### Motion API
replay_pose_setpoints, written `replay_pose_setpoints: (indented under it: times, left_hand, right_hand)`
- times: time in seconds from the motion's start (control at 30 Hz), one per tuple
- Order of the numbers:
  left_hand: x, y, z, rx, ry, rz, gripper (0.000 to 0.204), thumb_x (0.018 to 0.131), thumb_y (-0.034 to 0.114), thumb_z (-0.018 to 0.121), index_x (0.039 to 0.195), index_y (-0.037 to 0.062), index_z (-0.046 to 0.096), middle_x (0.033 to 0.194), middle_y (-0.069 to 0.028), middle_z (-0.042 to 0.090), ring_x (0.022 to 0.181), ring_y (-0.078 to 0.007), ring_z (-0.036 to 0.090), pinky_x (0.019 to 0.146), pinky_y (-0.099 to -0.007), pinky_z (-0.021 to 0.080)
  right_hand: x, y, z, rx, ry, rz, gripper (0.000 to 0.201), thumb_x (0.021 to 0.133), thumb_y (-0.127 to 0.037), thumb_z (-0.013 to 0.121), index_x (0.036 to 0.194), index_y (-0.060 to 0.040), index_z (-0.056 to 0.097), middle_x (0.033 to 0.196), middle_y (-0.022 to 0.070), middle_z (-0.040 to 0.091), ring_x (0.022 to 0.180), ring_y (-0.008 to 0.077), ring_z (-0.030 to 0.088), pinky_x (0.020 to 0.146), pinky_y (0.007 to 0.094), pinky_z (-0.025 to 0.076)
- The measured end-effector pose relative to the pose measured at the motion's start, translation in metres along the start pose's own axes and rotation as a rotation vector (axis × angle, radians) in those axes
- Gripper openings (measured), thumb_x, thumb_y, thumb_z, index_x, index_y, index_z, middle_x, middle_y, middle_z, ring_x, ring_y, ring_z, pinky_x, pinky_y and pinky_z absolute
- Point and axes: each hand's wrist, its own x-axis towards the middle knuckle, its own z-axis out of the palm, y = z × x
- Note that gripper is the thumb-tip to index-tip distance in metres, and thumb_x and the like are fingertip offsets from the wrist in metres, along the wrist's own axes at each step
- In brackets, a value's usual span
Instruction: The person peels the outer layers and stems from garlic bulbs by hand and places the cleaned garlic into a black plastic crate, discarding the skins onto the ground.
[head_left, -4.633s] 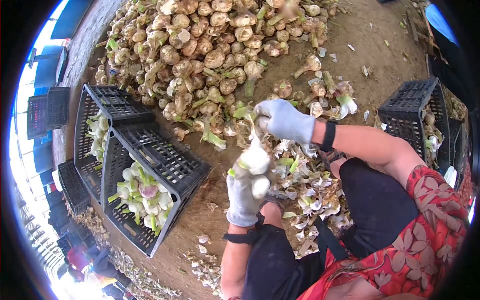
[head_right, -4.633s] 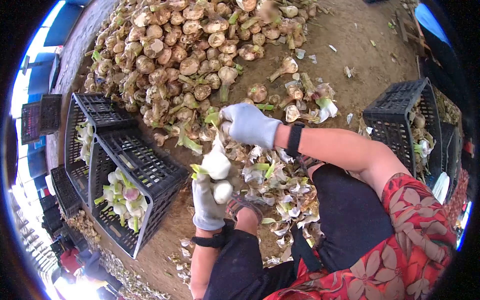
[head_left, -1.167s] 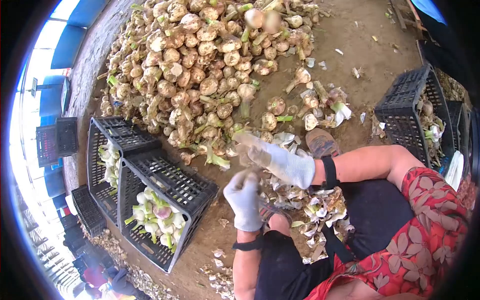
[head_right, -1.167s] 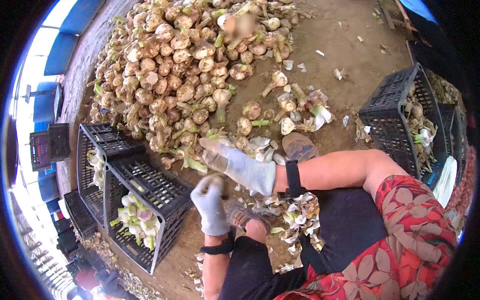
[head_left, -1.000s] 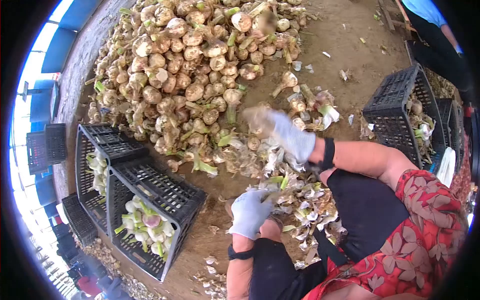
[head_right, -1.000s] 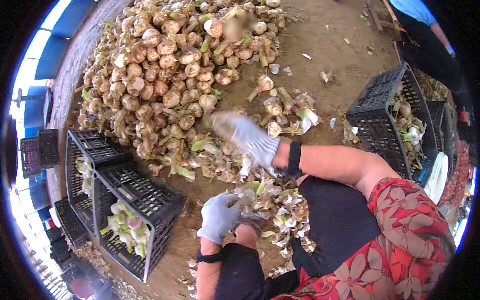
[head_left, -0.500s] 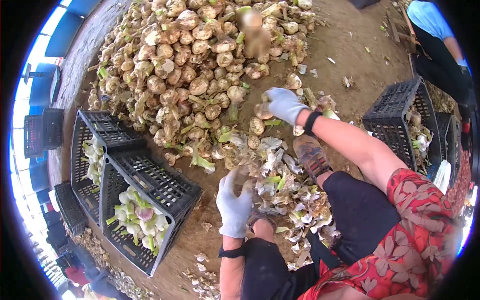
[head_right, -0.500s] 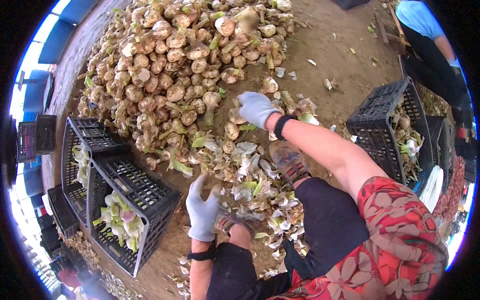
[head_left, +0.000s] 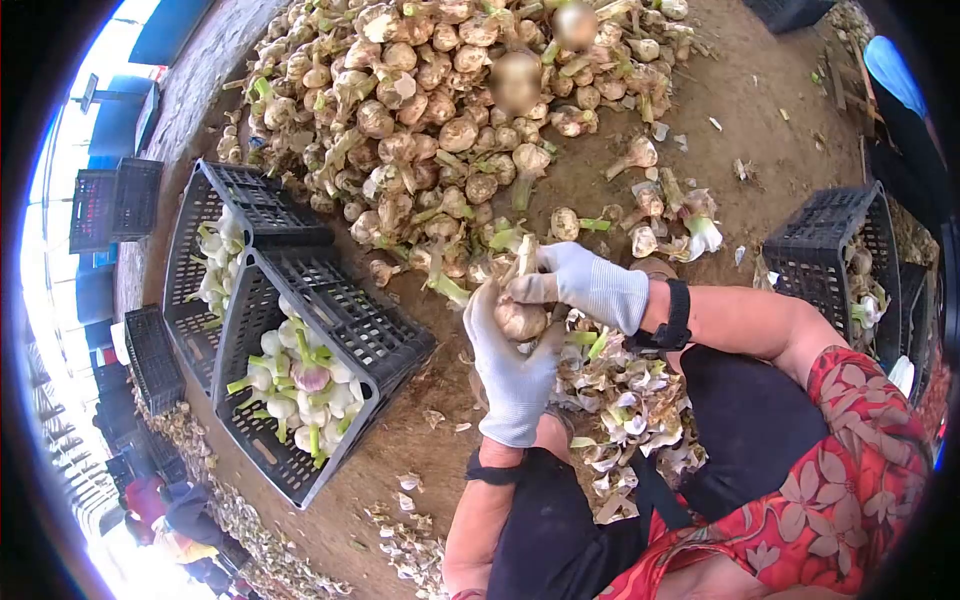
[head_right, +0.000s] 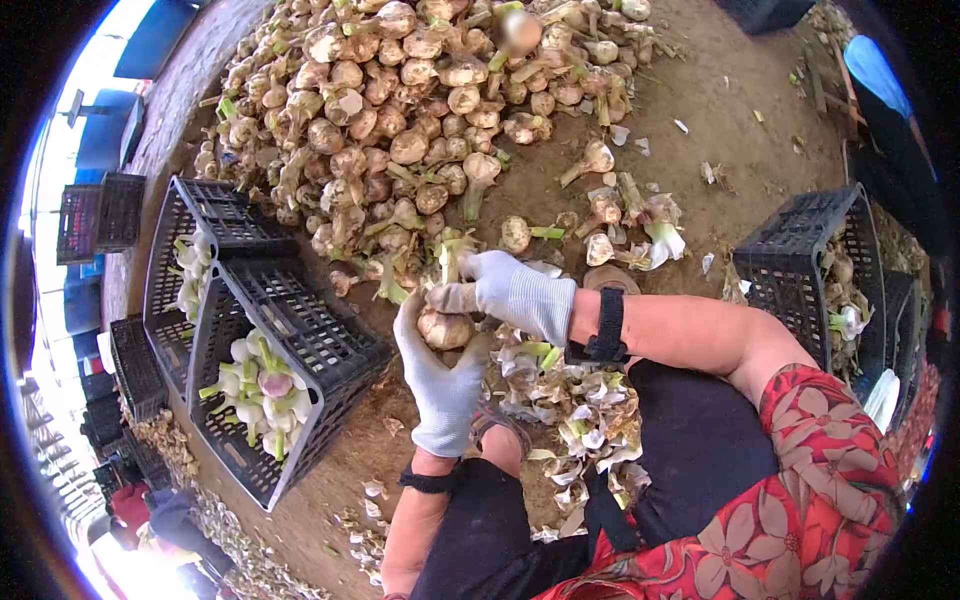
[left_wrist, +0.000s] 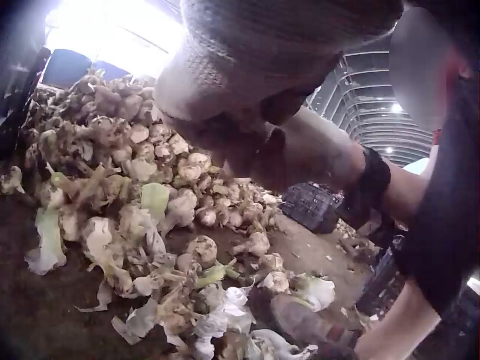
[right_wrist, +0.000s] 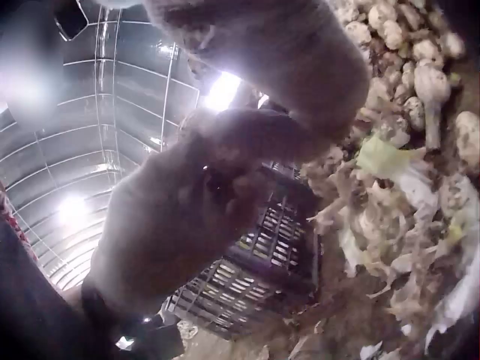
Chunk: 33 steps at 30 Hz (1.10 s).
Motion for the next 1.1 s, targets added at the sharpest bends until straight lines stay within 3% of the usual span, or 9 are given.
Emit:
replay_pose_setpoints:
  times: [0.2, 0.3, 0.53, 0.63, 0.73, 0.93, 1.03, 1.07, 1.1]
  left_hand:
    - [-0.005, -0.006, 0.000, -0.221, 0.101, -0.144, 0.068, 0.071, -0.003, 0.072, 0.132, -0.0006, 0.042, 0.115, -0.0097, 0.053, 0.101, -0.0167, 0.055, 0.091, -0.0293, 0.047]
    - [-0.007, -0.006, -0.002, -0.373, 0.092, -0.128, 0.066, 0.071, -0.005, 0.070, 0.131, -0.0013, 0.043, 0.117, -0.0098, 0.053, 0.100, -0.0158, 0.055, 0.089, -0.0281, 0.048]
    - [-0.003, 0.001, -0.006, -0.099, 0.082, -0.063, 0.067, 0.069, 0.000, 0.075, 0.129, -0.0021, 0.046, 0.125, -0.0112, 0.052, 0.117, -0.0202, 0.049, 0.101, -0.0327, 0.040]
    - [-0.005, -0.003, -0.003, -0.289, 0.098, -0.057, 0.070, 0.071, 0.000, 0.075, 0.133, -0.0034, 0.043, 0.119, -0.0106, 0.055, 0.102, -0.0153, 0.057, 0.090, -0.0287, 0.049]
    - [-0.005, 0.004, -0.009, -0.520, 0.062, -0.311, 0.074, 0.072, 0.008, 0.080, 0.135, -0.0021, 0.042, 0.125, -0.0102, 0.052, 0.108, -0.0162, 0.054, 0.094, -0.0302, 0.046]
    - [-0.006, 0.001, -0.005, -0.551, 0.059, -0.256, 0.079, 0.078, 0.028, 0.081, 0.138, -0.0013, 0.040, 0.124, -0.0100, 0.052, 0.103, -0.0149, 0.056, 0.090, -0.0289, 0.048]
    - [-0.004, 0.009, -0.007, -0.764, 0.063, -0.270, 0.082, 0.080, 0.046, 0.074, 0.139, -0.0006, 0.039, 0.116, -0.0100, 0.056, 0.095, -0.0154, 0.060, 0.078, -0.0265, 0.052]
    - [-0.002, 0.010, -0.012, -0.735, -0.021, -0.293, 0.079, 0.085, 0.056, 0.063, 0.137, 0.0006, 0.041, 0.105, -0.0097, 0.062, 0.086, -0.0177, 0.063, 0.064, -0.0244, 0.051]
    - [0.000, 0.007, -0.017, -0.918, -0.045, -0.445, 0.072, 0.088, 0.055, 0.060, 0.132, 0.0003, 0.045, 0.105, -0.0102, 0.063, 0.086, -0.0182, 0.063, 0.065, -0.0267, 0.052]
  right_hand:
    - [-0.001, 0.008, -0.001, 0.253, -0.112, 0.014, 0.024, 0.088, -0.019, 0.068, 0.102, 0.0007, 0.068, 0.088, 0.0016, 0.068, 0.083, 0.0094, 0.060, 0.074, 0.0262, 0.048]
    - [0.000, 0.007, -0.002, 0.245, -0.116, 0.067, 0.029, 0.087, -0.022, 0.069, 0.104, 0.0014, 0.068, 0.089, 0.0024, 0.068, 0.083, 0.0101, 0.060, 0.076, 0.0262, 0.048]
    - [-0.003, -0.010, 0.003, 0.060, -0.089, -0.021, 0.028, 0.090, -0.022, 0.067, 0.108, -0.0008, 0.067, 0.099, 0.0005, 0.067, 0.089, 0.0060, 0.055, 0.078, 0.0244, 0.046]
    - [-0.001, -0.007, 0.000, 0.070, -0.080, -0.064, 0.031, 0.086, -0.026, 0.069, 0.097, 0.0027, 0.067, 0.082, 0.0017, 0.066, 0.077, 0.0082, 0.055, 0.070, 0.0277, 0.047]
    - [0.004, 0.002, -0.006, -0.047, -0.092, -0.179, 0.028, 0.087, -0.023, 0.067, 0.098, 0.0034, 0.067, 0.080, 0.0016, 0.065, 0.074, 0.0077, 0.054, 0.067, 0.0277, 0.046]
    - [-0.001, -0.007, -0.006, -0.343, 0.013, -0.260, 0.026, 0.081, -0.017, 0.065, 0.098, 0.0022, 0.066, 0.087, 0.0178, 0.066, 0.080, 0.0259, 0.064, 0.071, 0.0366, 0.049]
    - [-0.003, -0.005, -0.005, -0.627, 0.028, -0.460, 0.027, 0.078, -0.015, 0.063, 0.098, 0.0023, 0.065, 0.092, 0.0222, 0.063, 0.087, 0.0368, 0.063, 0.075, 0.0405, 0.050]
    - [-0.004, -0.004, -0.005, -0.631, 0.038, -0.472, 0.026, 0.078, -0.015, 0.063, 0.097, 0.0022, 0.064, 0.091, 0.0220, 0.063, 0.087, 0.0369, 0.063, 0.075, 0.0406, 0.050]
    - [-0.004, -0.003, -0.006, -0.636, 0.048, -0.484, 0.025, 0.079, -0.015, 0.062, 0.097, 0.0022, 0.064, 0.091, 0.0219, 0.063, 0.087, 0.0371, 0.063, 0.075, 0.0407, 0.050]
